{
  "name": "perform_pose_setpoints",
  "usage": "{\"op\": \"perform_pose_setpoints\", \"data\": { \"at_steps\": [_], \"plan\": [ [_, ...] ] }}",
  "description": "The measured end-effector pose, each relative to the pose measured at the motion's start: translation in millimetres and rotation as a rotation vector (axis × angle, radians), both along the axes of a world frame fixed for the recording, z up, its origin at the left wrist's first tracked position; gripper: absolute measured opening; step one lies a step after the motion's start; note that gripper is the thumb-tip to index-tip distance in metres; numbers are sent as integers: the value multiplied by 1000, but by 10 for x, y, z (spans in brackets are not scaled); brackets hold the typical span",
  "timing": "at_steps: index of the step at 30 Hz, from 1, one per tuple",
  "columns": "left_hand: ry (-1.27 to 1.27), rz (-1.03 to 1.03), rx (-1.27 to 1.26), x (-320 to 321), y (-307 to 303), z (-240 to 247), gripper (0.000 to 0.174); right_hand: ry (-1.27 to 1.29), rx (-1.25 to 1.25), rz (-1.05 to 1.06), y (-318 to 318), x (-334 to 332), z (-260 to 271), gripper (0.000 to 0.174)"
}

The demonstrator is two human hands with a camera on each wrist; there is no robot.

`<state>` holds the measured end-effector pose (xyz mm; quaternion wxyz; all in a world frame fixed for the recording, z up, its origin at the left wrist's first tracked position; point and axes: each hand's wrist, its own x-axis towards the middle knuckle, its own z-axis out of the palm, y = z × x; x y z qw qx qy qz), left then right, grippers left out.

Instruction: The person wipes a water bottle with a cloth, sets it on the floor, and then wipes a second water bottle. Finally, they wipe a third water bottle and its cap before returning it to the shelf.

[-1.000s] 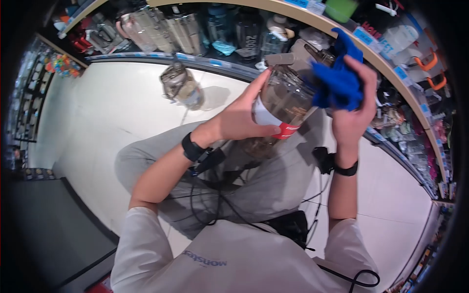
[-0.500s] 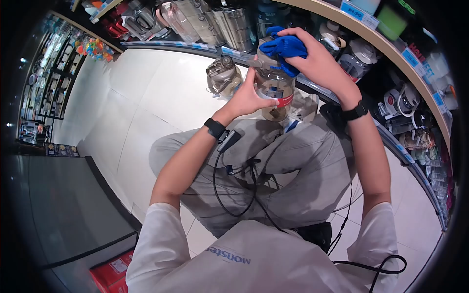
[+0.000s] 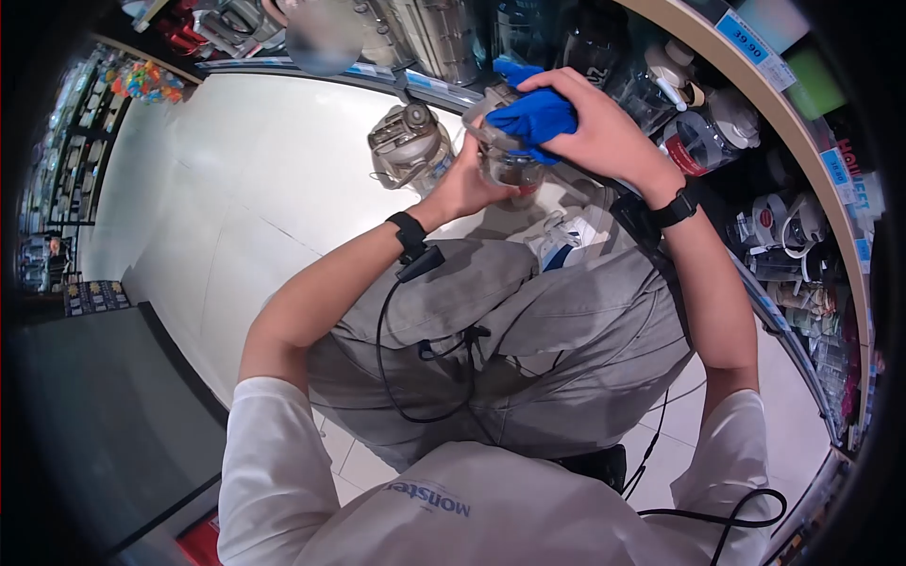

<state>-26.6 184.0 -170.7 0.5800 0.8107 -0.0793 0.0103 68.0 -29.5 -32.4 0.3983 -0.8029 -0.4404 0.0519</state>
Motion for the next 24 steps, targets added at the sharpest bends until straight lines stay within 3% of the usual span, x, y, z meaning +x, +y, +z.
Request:
{"op": "perform_pose_setpoints", "data": {
  "at_steps": [5,8,14,18,24],
  "plan": [
    [-26,27,70,-63,1,-188,124,-35,-59,107,-16,30,-139,58],
    [101,54,60,-79,-55,-124,122,-43,-51,107,-35,52,-199,55],
    [172,145,181,-41,59,-538,122,-69,-81,47,-66,16,-232,51],
    [55,114,185,-52,18,-437,110,-76,-52,91,-93,68,-256,48],
    [183,163,193,-163,-49,-302,101,-115,-22,100,-82,-9,-246,45]
  ]
}}
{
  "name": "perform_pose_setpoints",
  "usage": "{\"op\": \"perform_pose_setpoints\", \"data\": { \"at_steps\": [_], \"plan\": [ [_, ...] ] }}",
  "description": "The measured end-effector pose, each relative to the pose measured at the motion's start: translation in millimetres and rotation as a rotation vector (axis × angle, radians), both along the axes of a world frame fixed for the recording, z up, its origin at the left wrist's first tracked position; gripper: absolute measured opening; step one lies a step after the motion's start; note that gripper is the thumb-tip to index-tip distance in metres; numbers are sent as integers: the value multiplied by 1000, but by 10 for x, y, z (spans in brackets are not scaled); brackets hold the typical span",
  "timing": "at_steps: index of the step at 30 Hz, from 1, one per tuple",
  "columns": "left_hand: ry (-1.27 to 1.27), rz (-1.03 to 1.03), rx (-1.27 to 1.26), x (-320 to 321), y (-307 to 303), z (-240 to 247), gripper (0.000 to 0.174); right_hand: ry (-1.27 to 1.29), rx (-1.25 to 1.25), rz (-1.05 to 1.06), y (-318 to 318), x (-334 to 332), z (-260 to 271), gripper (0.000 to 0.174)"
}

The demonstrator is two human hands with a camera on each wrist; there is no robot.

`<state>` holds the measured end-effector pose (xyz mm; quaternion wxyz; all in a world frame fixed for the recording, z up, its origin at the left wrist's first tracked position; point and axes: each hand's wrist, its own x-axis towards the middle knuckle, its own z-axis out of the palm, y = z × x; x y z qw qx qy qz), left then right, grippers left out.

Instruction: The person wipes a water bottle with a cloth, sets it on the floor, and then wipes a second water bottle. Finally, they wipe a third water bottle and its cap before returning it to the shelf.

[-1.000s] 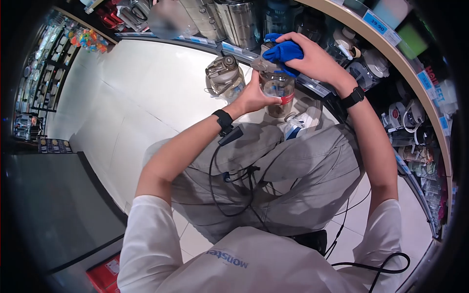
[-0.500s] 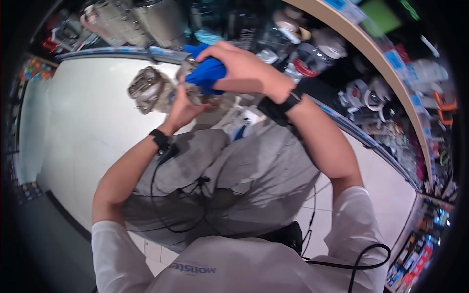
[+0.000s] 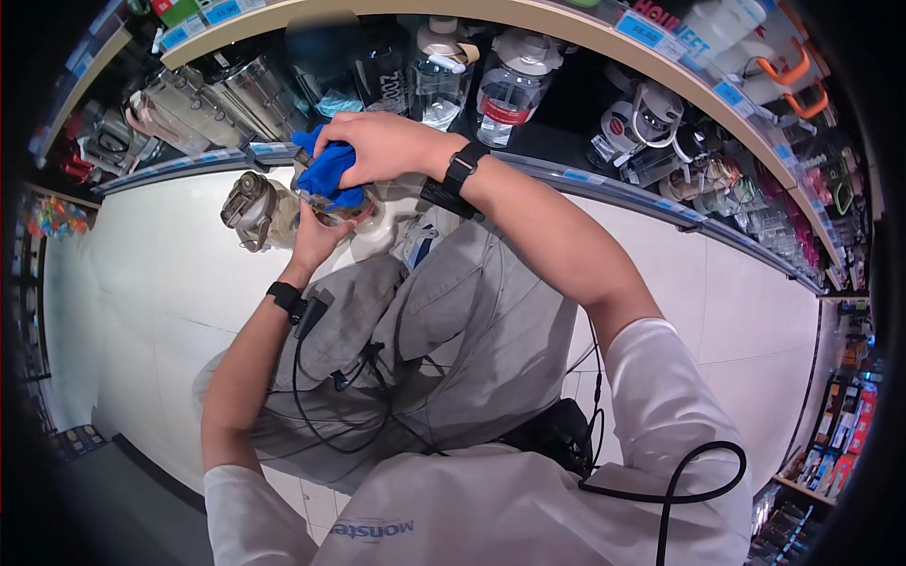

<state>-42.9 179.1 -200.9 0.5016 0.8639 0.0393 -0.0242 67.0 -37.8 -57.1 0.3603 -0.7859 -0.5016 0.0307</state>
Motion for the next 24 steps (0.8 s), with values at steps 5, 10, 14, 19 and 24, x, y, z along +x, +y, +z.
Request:
{"op": "perform_pose_setpoints", "data": {
  "at_steps": [5,10,14,19,24],
  "plan": [
    [110,-44,-31,10,116,-179,97,-19,57,-65,-105,28,193,43],
    [342,-29,-148,-224,123,-118,108,192,43,-100,-723,-299,779,32],
    [785,-201,-280,-460,432,-31,89,327,1,-137,-1553,-563,981,27],
    [964,-331,-138,-549,653,328,73,380,-5,-459,-2554,-559,932,32],
    [1014,-507,159,-619,416,339,92,137,-87,-903,-2976,-199,125,61]
  ]
}}
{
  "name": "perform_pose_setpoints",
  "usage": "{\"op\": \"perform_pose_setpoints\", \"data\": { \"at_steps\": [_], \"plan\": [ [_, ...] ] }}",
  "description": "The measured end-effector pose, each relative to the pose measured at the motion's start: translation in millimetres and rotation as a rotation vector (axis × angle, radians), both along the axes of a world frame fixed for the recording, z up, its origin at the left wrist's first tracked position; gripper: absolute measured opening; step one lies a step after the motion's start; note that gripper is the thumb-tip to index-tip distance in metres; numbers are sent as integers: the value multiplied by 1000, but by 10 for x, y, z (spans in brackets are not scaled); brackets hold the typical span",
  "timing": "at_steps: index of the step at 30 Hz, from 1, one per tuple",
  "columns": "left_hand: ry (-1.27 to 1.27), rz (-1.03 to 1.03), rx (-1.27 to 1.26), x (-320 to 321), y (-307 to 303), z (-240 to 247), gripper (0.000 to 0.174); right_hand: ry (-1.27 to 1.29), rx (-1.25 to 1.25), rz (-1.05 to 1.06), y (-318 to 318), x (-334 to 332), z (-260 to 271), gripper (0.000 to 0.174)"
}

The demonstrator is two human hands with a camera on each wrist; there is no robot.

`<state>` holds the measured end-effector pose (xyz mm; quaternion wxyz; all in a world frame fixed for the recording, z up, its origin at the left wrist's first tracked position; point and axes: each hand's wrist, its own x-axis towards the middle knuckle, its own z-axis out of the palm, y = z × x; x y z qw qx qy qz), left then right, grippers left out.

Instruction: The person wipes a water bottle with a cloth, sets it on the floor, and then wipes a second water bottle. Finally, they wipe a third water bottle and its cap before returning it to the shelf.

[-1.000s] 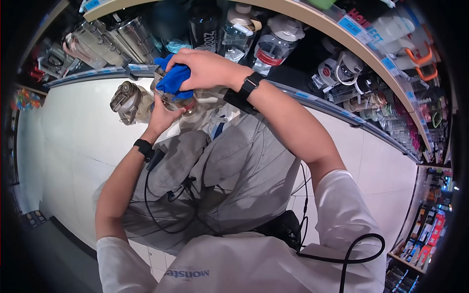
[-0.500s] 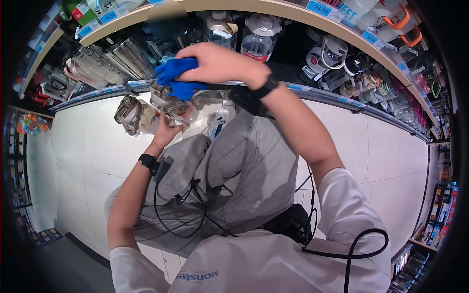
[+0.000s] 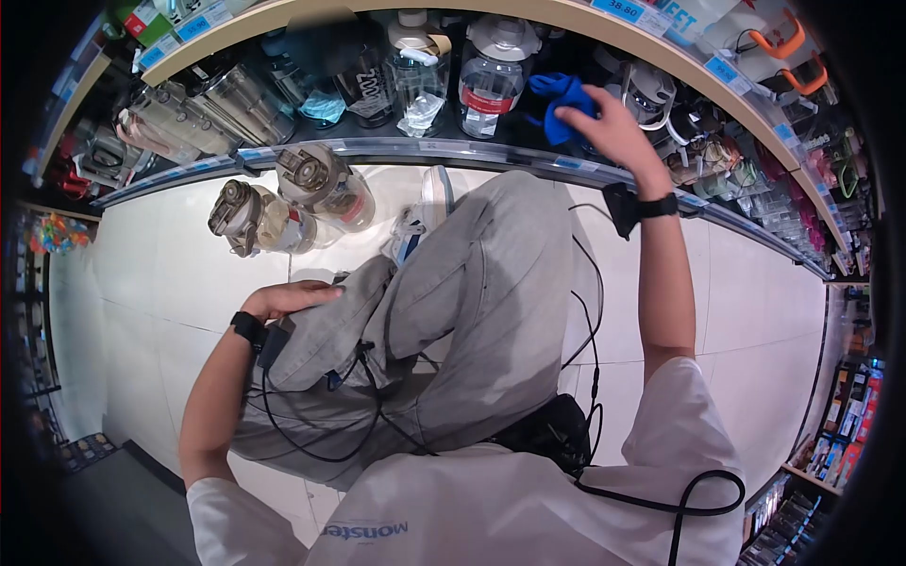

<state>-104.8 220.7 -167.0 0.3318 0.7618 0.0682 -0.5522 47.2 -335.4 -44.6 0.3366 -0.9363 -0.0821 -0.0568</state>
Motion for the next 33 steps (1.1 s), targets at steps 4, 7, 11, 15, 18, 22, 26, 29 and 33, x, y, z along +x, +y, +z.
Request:
{"op": "perform_pose_setpoints", "data": {
  "at_steps": [4,7,11,15,18,22,26,29,33],
  "plan": [
    [15,-172,81,23,-276,245,126,-37,-297,-4,49,40,-427,64],
    [31,-194,100,19,-331,274,131,84,-368,17,82,180,-720,55],
    [46,-225,128,-3,-320,99,134,231,-424,150,27,560,-1157,44],
    [-46,-240,205,-64,-355,118,127,246,-576,94,156,800,-1329,34],
    [-9,-251,229,-27,-500,298,118,337,-558,50,223,1157,-1409,34],
    [-52,-239,287,-75,-553,313,110,348,-538,16,187,1527,-1520,36],
    [-71,-228,327,-98,-532,252,111,175,-765,-86,108,1727,-1480,39],
    [-76,-229,342,-112,-507,196,111,-203,-796,-434,141,1802,-1651,30],
    [-74,-227,357,-101,-557,243,111,47,-714,-342,19,1847,-1437,36]
  ]
}}
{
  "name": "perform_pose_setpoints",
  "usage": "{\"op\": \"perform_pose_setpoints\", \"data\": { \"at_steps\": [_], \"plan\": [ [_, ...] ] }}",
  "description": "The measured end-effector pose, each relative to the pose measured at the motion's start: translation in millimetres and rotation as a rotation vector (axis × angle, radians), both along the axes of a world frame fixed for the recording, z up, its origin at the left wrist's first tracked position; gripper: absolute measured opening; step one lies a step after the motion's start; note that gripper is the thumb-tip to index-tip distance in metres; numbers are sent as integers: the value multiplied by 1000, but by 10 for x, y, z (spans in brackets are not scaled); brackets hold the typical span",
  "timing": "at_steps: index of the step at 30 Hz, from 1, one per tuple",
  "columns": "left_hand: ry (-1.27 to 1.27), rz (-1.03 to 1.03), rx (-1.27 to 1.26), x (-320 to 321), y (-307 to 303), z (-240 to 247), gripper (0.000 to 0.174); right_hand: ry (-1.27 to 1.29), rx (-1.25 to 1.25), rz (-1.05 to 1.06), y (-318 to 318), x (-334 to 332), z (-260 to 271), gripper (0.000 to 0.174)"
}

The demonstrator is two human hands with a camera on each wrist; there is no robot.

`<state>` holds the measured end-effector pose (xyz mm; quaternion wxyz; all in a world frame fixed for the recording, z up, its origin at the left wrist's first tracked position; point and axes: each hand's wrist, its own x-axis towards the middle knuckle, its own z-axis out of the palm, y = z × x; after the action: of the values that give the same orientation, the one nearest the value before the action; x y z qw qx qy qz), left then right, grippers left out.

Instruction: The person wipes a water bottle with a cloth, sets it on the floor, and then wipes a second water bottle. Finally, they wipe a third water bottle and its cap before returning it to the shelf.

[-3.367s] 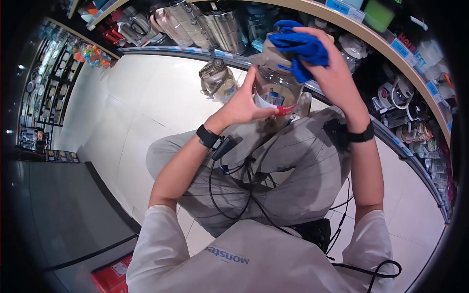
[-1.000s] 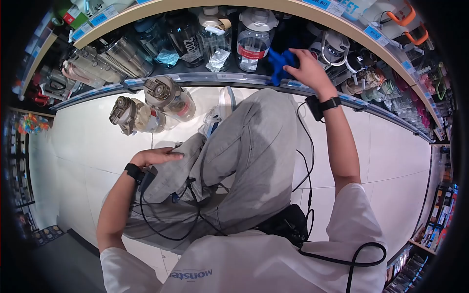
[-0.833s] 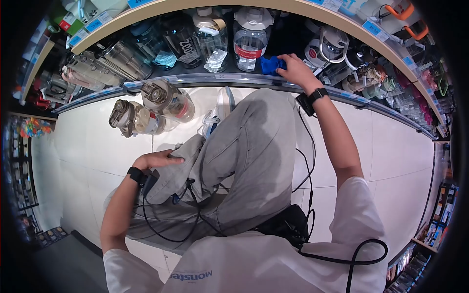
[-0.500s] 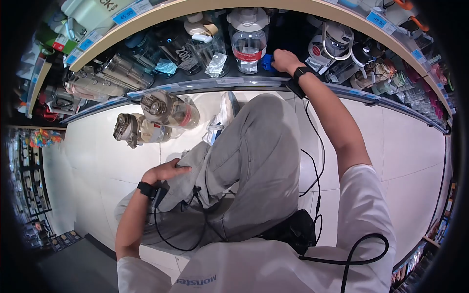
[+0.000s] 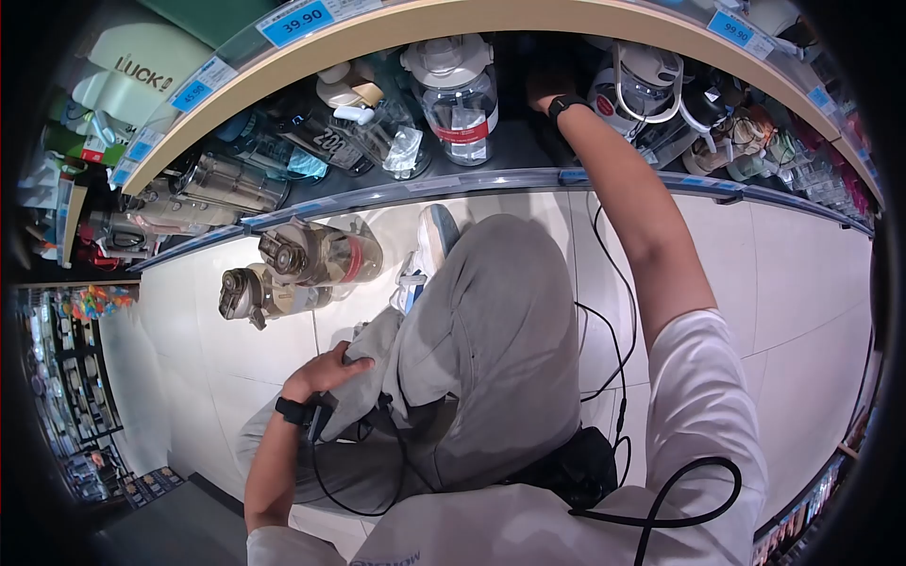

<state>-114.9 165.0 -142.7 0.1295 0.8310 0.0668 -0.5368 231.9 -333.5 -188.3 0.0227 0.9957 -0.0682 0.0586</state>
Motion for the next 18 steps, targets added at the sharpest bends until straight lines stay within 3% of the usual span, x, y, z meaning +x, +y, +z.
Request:
{"op": "perform_pose_setpoints", "data": {
  "at_steps": [3,5,12,14,18],
  "plan": [
    [0,-10,20,22,-48,49,110,138,7,149,-105,221,-177,42],
    [-19,-26,28,11,-36,36,109,-104,248,293,-214,549,-650,54],
    [-8,-19,31,34,-122,134,109,-125,129,293,-240,452,-475,59],
    [0,-25,42,34,-143,171,107,-396,97,170,-175,285,-317,48],
    [-61,-44,17,-31,-74,98,106,-178,-5,24,-286,399,-734,42]
  ]
}}
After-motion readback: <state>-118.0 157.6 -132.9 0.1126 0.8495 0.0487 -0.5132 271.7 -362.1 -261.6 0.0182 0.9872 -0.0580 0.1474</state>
